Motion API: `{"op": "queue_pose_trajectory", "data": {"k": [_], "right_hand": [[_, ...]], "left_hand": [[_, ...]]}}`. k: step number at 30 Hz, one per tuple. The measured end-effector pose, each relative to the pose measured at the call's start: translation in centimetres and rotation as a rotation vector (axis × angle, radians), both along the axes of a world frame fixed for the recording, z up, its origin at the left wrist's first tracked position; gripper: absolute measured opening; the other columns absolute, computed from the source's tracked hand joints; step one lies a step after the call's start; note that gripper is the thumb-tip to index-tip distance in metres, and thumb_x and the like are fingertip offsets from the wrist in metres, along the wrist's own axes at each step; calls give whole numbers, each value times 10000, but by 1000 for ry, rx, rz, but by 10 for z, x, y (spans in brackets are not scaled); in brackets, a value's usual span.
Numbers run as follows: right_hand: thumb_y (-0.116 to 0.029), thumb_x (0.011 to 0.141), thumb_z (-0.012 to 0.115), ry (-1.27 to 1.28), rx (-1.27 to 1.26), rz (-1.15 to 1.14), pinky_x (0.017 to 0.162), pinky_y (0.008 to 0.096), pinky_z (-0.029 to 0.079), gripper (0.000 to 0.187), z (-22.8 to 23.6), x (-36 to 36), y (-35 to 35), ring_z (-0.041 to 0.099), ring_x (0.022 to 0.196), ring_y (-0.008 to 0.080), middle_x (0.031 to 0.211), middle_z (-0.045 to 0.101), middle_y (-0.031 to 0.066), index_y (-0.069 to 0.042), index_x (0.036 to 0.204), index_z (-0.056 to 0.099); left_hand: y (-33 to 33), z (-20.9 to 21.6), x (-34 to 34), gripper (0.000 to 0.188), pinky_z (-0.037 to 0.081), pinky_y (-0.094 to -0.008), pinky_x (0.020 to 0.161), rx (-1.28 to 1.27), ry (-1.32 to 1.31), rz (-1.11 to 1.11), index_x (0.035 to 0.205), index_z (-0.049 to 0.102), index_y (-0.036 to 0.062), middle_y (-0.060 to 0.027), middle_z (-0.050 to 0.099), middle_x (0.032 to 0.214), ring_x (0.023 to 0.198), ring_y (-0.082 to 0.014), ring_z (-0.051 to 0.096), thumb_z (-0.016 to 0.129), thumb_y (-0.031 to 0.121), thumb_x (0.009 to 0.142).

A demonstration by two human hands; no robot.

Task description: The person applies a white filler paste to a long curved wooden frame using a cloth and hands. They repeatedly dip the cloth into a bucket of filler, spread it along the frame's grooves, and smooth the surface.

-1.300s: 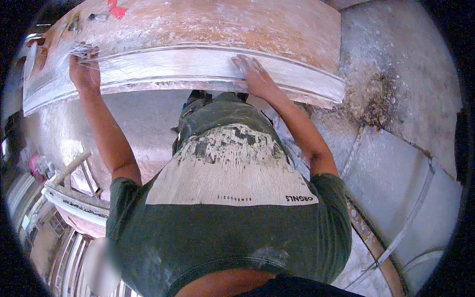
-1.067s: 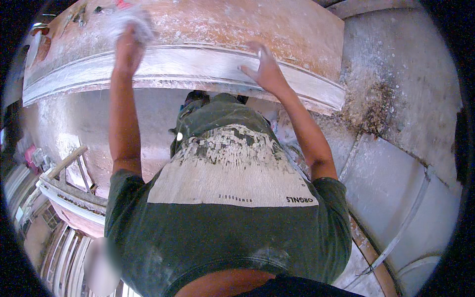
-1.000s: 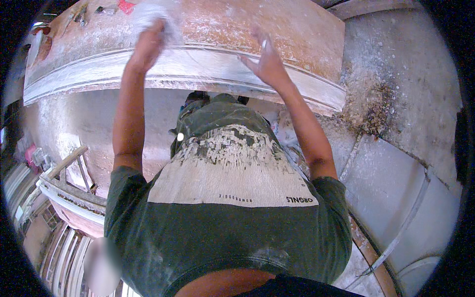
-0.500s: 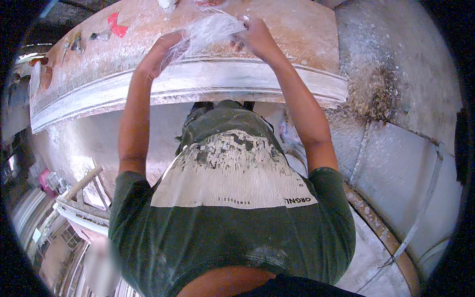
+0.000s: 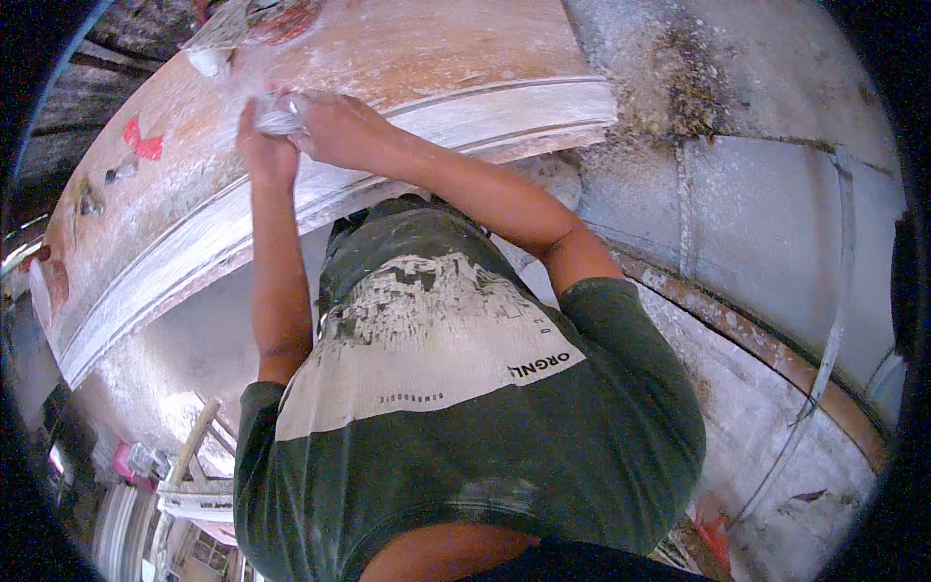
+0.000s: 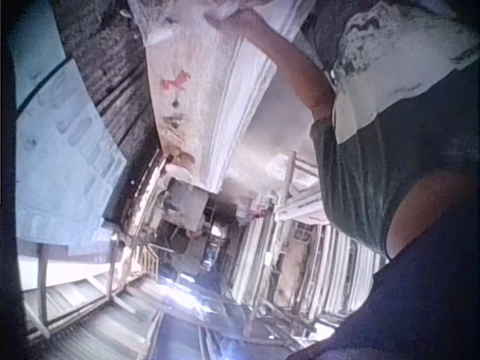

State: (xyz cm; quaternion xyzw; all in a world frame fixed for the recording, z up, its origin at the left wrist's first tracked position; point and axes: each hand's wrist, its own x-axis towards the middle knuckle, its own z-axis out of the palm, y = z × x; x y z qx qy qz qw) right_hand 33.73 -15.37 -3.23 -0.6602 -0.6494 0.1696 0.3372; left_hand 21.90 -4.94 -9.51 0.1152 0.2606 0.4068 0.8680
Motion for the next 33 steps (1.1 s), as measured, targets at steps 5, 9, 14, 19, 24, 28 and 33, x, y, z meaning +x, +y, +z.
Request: {"op": "queue_pose_trajectory", "data": {"k": [5,9,14,19,24,28,33], "right_hand": [[-244,800,650,233,34,73,715,371,469,214,-13,40,-23,610,771,282,826,631,144,-70,923,666],[-270,837,648,343,-180,-27,746,308,478,244,-22,84,-58,631,816,186,895,681,99,-56,949,686],[-259,838,650,178,-242,-115,779,308,478,247,-12,168,-116,634,846,190,925,684,98,-44,956,686],[-215,818,653,-376,-356,-254,813,349,478,276,-94,275,-167,610,936,287,1050,633,125,-55,1043,646],[-238,769,678,-605,-699,-387,940,404,423,468,-74,267,-173,519,1114,331,1278,498,121,-131,1208,554],[-298,746,709,-544,-372,-211,1028,406,345,615,-47,218,-146,461,1183,340,1314,472,115,-175,1299,469],[-285,761,725,483,-59,122,996,377,363,686,-45,96,-79,469,1184,273,1309,471,181,-24,1312,412]], "left_hand": [[5,19,-18,336,451,-390,884,147,-24,157,1095,486,-34,-147,565,1030,917,-271,546,433,249,922],[2,32,-31,357,419,-398,952,163,-113,208,1148,461,-47,-179,537,1121,1018,-304,530,410,230,928],[-18,67,-48,483,317,-425,1057,254,224,320,1270,412,-49,-185,488,1282,1174,-327,471,437,256,895],[-12,59,-76,546,358,-401,1021,207,233,366,1306,391,-65,-199,470,1311,1193,-292,467,428,257,867],[-8,48,-88,453,360,-390,1015,265,245,256,1250,454,-36,-151,537,1231,1165,-270,476,447,182,852],[-29,51,-30,384,383,-386,994,224,446,203,1219,503,26,-106,556,1210,1121,-241,517,471,117,847],[-72,45,51,332,399,-378,969,76,307,38,1216,502,48,-96,566,1176,1087,-242,534,446,131,900]]}}
